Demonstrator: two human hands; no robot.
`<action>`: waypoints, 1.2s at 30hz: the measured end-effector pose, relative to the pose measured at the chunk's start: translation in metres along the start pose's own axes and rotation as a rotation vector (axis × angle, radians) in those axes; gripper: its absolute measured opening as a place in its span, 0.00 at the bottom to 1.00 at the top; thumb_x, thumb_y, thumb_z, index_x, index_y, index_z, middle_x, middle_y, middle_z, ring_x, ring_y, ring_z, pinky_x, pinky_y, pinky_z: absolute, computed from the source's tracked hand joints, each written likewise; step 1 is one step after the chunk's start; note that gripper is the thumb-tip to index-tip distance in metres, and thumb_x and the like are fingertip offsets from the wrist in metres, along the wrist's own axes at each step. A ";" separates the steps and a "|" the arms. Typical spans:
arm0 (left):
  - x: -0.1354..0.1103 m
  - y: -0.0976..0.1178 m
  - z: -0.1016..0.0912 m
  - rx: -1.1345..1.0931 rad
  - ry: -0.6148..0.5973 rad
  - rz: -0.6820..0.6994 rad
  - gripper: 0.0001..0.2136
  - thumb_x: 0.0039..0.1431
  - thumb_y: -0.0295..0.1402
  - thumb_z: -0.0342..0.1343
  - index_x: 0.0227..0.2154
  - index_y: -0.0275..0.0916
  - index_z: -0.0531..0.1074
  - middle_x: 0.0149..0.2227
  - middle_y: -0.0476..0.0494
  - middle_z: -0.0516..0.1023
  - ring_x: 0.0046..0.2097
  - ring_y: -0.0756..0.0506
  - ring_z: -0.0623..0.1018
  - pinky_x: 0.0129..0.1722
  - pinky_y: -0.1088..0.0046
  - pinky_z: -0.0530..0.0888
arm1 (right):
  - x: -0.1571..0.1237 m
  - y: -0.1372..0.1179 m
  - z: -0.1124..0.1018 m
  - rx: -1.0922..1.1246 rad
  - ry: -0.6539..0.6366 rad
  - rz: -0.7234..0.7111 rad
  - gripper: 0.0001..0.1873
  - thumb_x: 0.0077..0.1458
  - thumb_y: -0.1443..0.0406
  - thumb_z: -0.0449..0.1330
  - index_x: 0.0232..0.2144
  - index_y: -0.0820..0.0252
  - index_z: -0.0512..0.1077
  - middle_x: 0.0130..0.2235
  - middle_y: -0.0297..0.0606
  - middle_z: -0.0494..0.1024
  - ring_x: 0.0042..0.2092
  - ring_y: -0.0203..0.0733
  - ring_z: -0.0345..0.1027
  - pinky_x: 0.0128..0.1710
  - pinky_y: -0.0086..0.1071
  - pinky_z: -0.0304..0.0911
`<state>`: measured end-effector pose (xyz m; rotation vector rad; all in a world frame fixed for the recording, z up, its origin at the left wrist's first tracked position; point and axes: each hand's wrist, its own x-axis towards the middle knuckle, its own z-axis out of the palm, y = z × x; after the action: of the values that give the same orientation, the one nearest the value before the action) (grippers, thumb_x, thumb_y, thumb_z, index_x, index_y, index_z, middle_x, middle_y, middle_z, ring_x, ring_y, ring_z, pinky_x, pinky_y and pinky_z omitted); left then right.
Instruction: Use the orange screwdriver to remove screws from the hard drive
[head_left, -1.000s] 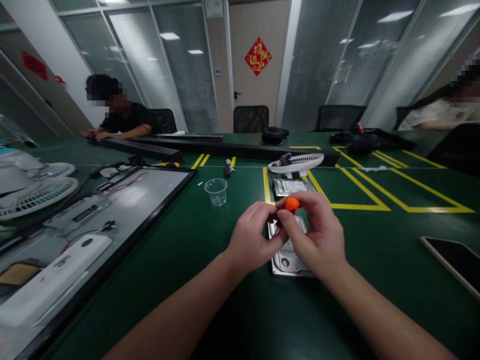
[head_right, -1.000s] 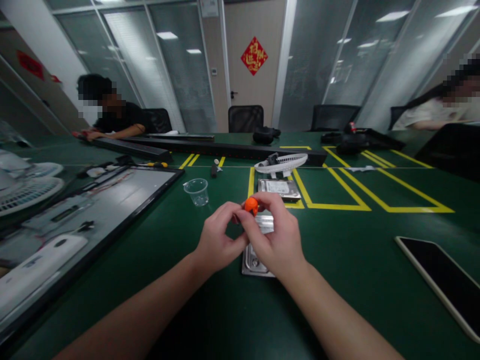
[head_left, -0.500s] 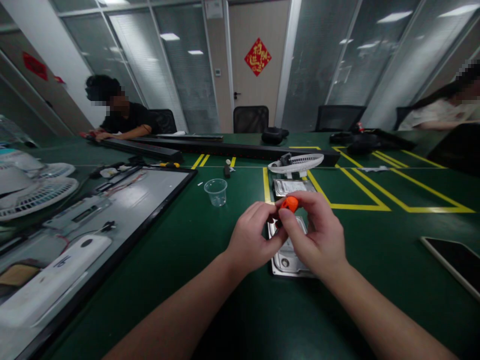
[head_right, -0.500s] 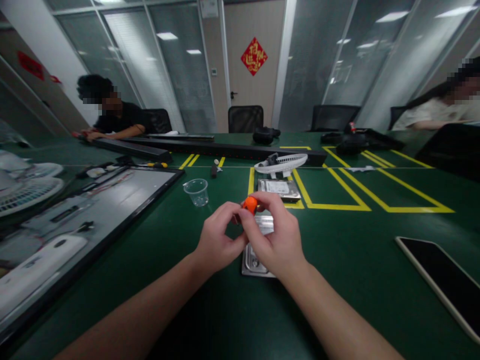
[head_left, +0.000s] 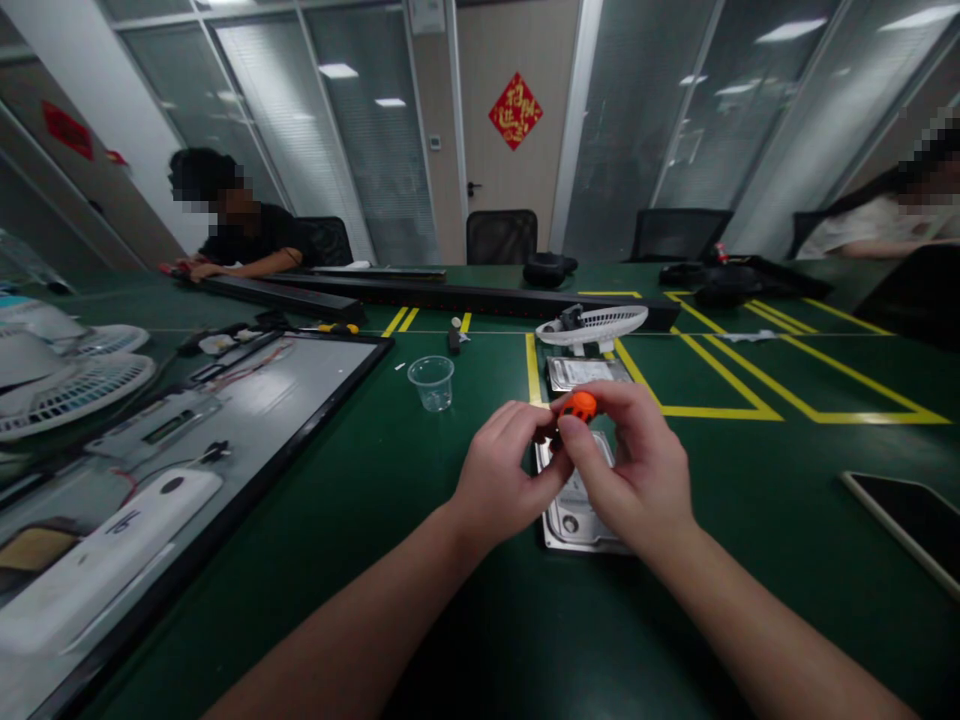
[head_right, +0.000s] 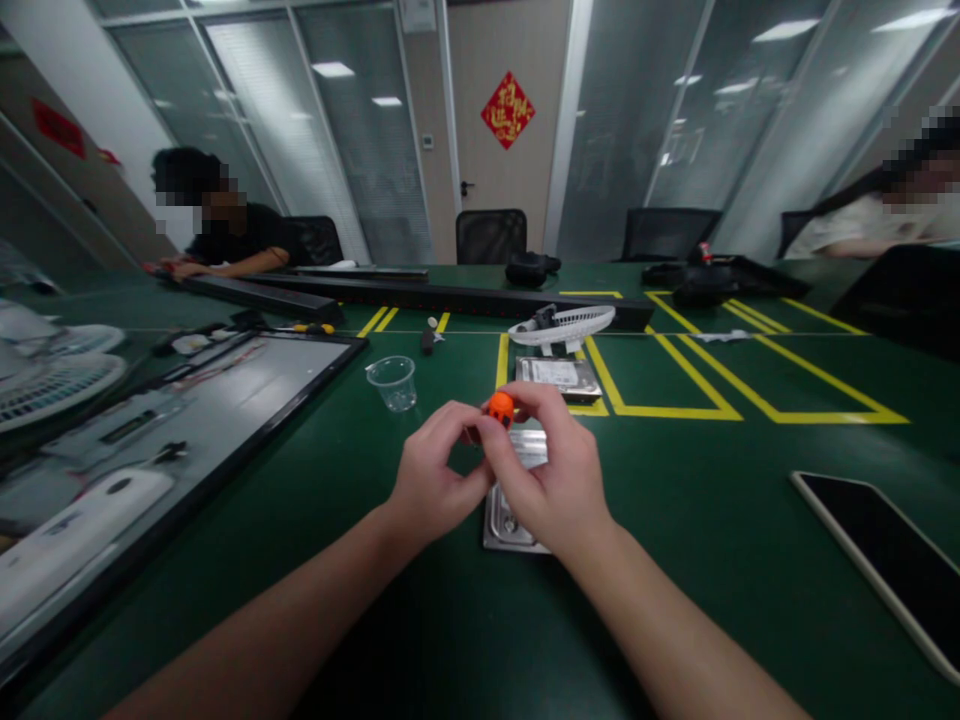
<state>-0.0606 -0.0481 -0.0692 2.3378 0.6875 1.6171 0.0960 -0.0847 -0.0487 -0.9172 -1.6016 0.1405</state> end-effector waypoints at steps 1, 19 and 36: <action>0.000 0.000 0.000 -0.001 -0.010 0.000 0.03 0.66 0.28 0.59 0.40 0.40 0.71 0.36 0.45 0.77 0.37 0.46 0.75 0.37 0.68 0.72 | 0.000 0.001 0.000 -0.002 0.004 0.004 0.12 0.66 0.63 0.65 0.51 0.52 0.73 0.45 0.38 0.81 0.46 0.46 0.78 0.47 0.42 0.74; 0.000 0.001 0.000 0.001 -0.044 -0.007 0.03 0.66 0.28 0.58 0.40 0.40 0.70 0.36 0.45 0.76 0.38 0.45 0.75 0.37 0.68 0.72 | 0.000 0.002 0.001 0.007 -0.006 -0.001 0.14 0.66 0.63 0.65 0.53 0.52 0.73 0.46 0.39 0.81 0.47 0.47 0.79 0.49 0.43 0.75; -0.001 0.000 0.001 0.006 -0.037 -0.013 0.03 0.67 0.29 0.59 0.39 0.40 0.70 0.36 0.46 0.76 0.38 0.45 0.75 0.38 0.68 0.72 | -0.002 0.003 0.001 0.016 0.003 -0.007 0.16 0.67 0.63 0.65 0.55 0.52 0.72 0.48 0.40 0.81 0.48 0.47 0.79 0.49 0.44 0.76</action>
<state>-0.0603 -0.0480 -0.0700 2.3563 0.6994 1.5644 0.0963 -0.0838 -0.0519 -0.8989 -1.5985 0.1473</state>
